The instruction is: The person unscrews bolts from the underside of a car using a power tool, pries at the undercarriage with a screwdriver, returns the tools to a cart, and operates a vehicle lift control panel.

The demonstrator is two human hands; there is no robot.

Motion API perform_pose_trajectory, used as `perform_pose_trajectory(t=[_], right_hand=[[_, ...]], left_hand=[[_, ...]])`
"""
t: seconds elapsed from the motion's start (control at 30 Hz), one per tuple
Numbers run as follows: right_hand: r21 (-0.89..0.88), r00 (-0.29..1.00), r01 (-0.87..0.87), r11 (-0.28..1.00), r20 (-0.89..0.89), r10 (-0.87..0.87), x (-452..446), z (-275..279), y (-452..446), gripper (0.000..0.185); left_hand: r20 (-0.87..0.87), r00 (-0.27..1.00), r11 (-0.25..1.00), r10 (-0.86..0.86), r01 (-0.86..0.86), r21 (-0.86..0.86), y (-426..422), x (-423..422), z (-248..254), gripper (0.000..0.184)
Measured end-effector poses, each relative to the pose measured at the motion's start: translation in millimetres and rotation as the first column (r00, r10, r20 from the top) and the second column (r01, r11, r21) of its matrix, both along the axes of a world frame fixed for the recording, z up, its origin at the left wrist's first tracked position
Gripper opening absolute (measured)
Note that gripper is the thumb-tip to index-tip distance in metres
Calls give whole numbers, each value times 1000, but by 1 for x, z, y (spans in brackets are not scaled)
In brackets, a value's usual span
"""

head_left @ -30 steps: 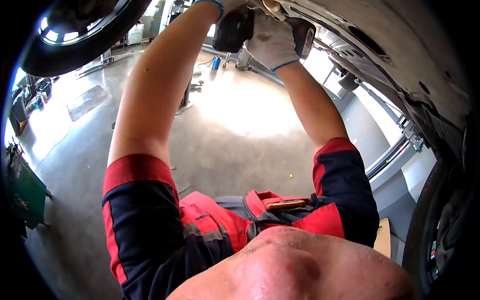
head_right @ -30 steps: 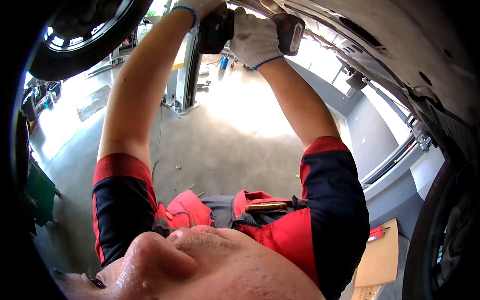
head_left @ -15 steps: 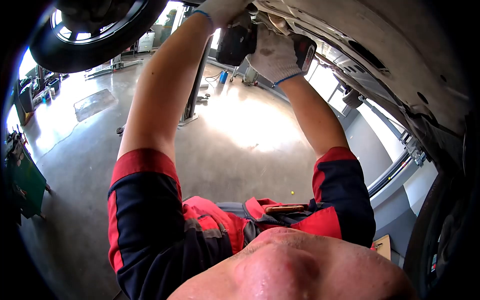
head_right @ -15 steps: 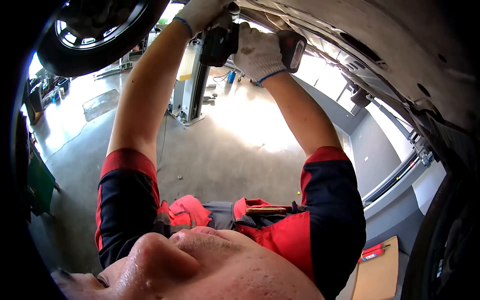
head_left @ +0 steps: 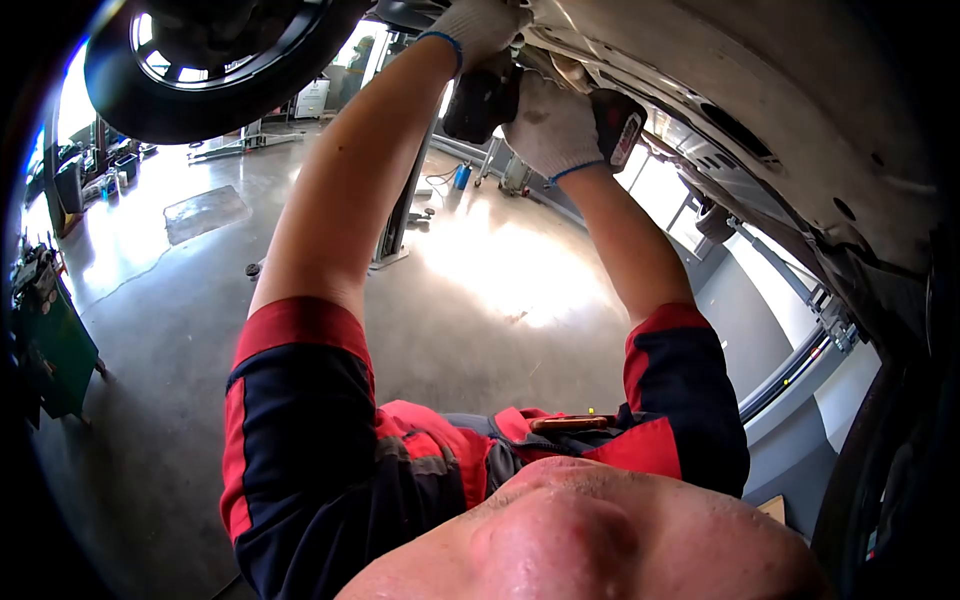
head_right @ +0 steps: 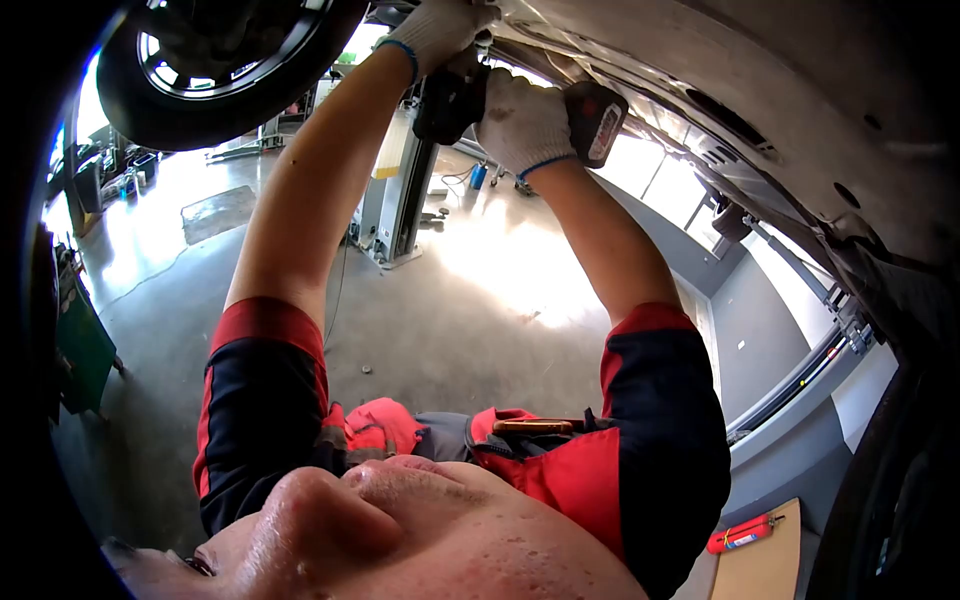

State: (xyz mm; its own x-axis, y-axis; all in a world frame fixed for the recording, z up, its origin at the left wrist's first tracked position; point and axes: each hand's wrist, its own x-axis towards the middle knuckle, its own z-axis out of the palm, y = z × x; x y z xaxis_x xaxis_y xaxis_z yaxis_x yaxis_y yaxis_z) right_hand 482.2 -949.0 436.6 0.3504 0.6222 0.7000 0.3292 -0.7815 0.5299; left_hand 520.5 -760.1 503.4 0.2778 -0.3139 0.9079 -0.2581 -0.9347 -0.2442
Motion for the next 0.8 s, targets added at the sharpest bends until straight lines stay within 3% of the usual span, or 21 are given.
perform_pose_trajectory(t=[0.1, 0.13, 0.2, 0.23, 0.27, 0.33, 0.37, 0.4, 0.43, 0.47, 0.57, 0.67, 0.7, 0.73, 0.77, 0.8], right_hand=[[6, 988, 144, 990, 56, -144, -14, -8, 8, 69], [-22, 985, 175, 984, 13, -174, -22, -7, 9, 87], [4, 986, 161, 987, -47, -160, -27, -12, 7, 101], [11, 987, 148, 989, -72, -146, -27, -13, 9, 108], [-12, 984, 142, 990, -106, -142, -24, -15, 8, 108], [-5, 983, 85, 996, -162, -84, -29, -29, 4, 104], [1, 977, 51, 999, -209, -50, -25, -38, 4, 102], [-8, 968, 24, 1000, -250, -26, -18, -46, 4, 99], [-14, 980, -5, 1000, -200, 2, -16, -61, 3, 90], [-13, 972, -78, 997, -222, 73, -13, -76, 4, 87], [-3, 891, -235, 972, -401, 214, -3, -129, 14, 80], [-40, 733, -368, 929, -627, 264, 12, -206, 21, 78], [-49, 656, -418, 907, -707, 264, 14, -241, 20, 78], [-49, 577, -536, 843, -751, 323, 18, -279, 18, 75], [-50, 466, -581, 812, -839, 281, 10, -311, 21, 68], [-100, 401, -589, 802, -898, 182, 0, -345, 25, 65]], left_hand=[[-4, 994, 980, -106, 104, -170, -2, 18, -2, 29], [-86, 719, 462, -690, 345, -817, -23, -60, -7, 25], [-162, 932, 883, -324, 236, -406, -17, -41, -12, 31], [-108, 988, 983, -112, 93, -161, -11, -31, -18, 37], [72, 995, 996, 69, -73, 50, -8, -24, -25, 36], [-113, 963, 948, -245, 213, -235, -7, -17, -38, 34], [-199, 877, 846, -438, 328, -420, -11, -35, -49, 36], [-193, 732, 552, -653, 287, -783, -18, -53, -60, 43], [-186, 668, 493, -721, 305, -815, -14, -48, -74, 48], [-188, 684, 561, -705, 375, -737, -6, -46, -94, 46], [-93, 459, 195, -884, 181, -964, 10, -61, -160, 37], [-17, 487, 70, -873, 90, -994, 27, -62, -271, 44], [52, 513, -43, -857, 30, -999, 23, -84, -310, 42], [188, 555, -244, -810, -28, -969, 20, -91, -359, 36], [299, 621, -438, -724, -79, -895, 15, -100, -419, 30], [286, 692, -524, -663, -155, -837, 13, -109, -475, 27]])
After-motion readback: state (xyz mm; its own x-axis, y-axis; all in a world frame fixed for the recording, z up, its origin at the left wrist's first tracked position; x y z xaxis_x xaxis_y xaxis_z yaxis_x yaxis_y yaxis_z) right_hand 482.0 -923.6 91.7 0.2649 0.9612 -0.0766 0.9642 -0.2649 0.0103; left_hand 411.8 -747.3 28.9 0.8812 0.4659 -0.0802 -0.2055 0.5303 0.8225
